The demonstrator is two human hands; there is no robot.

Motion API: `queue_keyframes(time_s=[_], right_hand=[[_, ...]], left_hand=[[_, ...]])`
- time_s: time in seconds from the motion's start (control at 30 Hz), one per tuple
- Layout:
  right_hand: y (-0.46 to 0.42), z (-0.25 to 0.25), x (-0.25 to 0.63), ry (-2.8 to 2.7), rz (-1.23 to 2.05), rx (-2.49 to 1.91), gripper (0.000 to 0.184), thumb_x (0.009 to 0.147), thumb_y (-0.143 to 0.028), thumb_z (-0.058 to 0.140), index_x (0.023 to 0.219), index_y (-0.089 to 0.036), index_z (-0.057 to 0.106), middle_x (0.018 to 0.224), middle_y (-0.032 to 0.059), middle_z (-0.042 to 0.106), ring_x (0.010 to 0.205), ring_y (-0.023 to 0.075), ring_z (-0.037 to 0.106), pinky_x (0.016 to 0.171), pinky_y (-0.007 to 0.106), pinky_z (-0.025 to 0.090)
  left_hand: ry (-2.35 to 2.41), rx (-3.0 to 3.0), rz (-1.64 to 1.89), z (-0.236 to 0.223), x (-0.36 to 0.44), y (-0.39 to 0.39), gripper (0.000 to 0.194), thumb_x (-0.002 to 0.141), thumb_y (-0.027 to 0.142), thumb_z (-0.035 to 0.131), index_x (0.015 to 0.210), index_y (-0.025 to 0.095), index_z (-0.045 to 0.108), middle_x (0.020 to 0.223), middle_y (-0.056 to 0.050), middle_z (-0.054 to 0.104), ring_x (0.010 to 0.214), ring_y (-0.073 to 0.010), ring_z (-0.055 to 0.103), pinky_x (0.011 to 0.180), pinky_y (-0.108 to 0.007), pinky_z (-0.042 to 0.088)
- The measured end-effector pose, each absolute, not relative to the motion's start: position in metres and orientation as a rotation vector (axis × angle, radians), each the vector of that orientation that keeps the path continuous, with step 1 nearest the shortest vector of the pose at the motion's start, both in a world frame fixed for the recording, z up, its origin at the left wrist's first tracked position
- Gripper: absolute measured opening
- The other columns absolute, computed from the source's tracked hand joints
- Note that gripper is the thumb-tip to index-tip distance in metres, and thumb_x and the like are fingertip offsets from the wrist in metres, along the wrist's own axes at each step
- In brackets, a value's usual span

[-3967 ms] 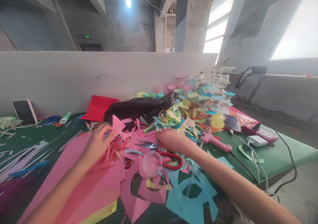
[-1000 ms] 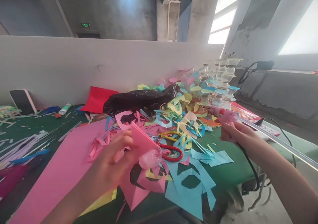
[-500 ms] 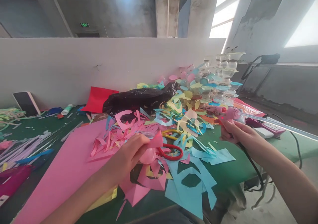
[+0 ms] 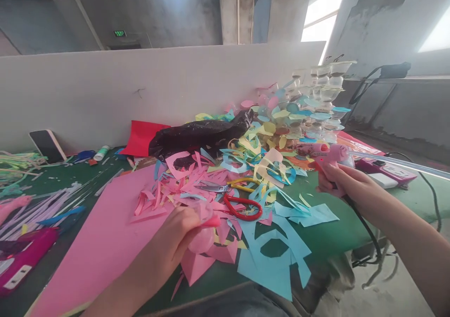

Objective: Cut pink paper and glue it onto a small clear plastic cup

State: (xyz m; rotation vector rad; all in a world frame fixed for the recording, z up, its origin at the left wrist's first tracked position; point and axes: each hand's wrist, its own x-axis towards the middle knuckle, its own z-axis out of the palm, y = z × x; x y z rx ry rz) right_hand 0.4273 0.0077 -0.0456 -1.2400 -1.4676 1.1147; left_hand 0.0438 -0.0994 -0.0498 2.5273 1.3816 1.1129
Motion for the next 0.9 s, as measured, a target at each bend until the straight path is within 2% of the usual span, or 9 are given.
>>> queue_keyframes(time_s=[0.13,0.4,0.53,0.73,0.9], right_hand=[[0.013,-0.053,0.436,-1.433,1.255,-1.188,0.051,0.087,-0.066,0.056,0.065,-0.021,0.049,0.063,-0.0048,0.038,0.064,0.0133,0.038,0.072,0.024,0.046],[0.009,-0.050,0.435,-1.442,1.179,-1.226,0.051,0.089,-0.066,0.054,0.065,-0.021,0.050,0.065,-0.0050,0.039,0.064,0.0130,0.038,0.082,0.026,0.048],[0.012,-0.053,0.440,-1.462,1.149,-1.231,0.052,0.087,-0.067,0.056,0.065,-0.021,0.051,0.066,-0.0045,0.042,0.067,0.0137,0.045,0.079,0.026,0.047],[0.012,-0.055,0.445,-1.480,1.114,-1.286,0.050,0.086,-0.067,0.058,0.067,-0.021,0.053,0.068,-0.0024,0.049,0.073,0.0170,0.052,0.069,0.026,0.039],[0.009,-0.053,0.441,-1.467,1.111,-1.293,0.050,0.085,-0.068,0.059,0.067,-0.021,0.053,0.072,-0.0018,0.050,0.077,0.0181,0.054,0.074,0.027,0.041]], left_hand=[[1.531,2.452,1.070,-0.059,0.036,-0.081,0.016,0.100,0.020,0.041,0.108,0.028,0.053,0.101,-0.001,0.064,0.091,-0.0161,0.062,0.078,-0.028,0.052],[1.446,2.573,1.144,-0.065,0.030,-0.050,0.019,0.098,0.014,0.039,0.105,0.026,0.052,0.094,0.000,0.063,0.086,-0.0162,0.062,0.074,-0.029,0.052],[1.429,2.597,1.181,-0.065,0.028,-0.038,0.016,0.098,0.017,0.041,0.104,0.026,0.052,0.099,-0.002,0.064,0.094,-0.0186,0.063,0.081,-0.035,0.053],[1.631,2.402,1.189,-0.062,0.024,-0.043,0.012,0.098,0.025,0.041,0.099,0.023,0.053,0.096,-0.002,0.063,0.089,-0.0179,0.062,0.077,-0.034,0.053],[1.858,2.139,1.287,-0.050,0.033,-0.065,0.015,0.098,0.034,0.042,0.090,0.023,0.049,0.072,0.003,0.054,0.063,-0.0138,0.056,0.059,-0.026,0.049]])
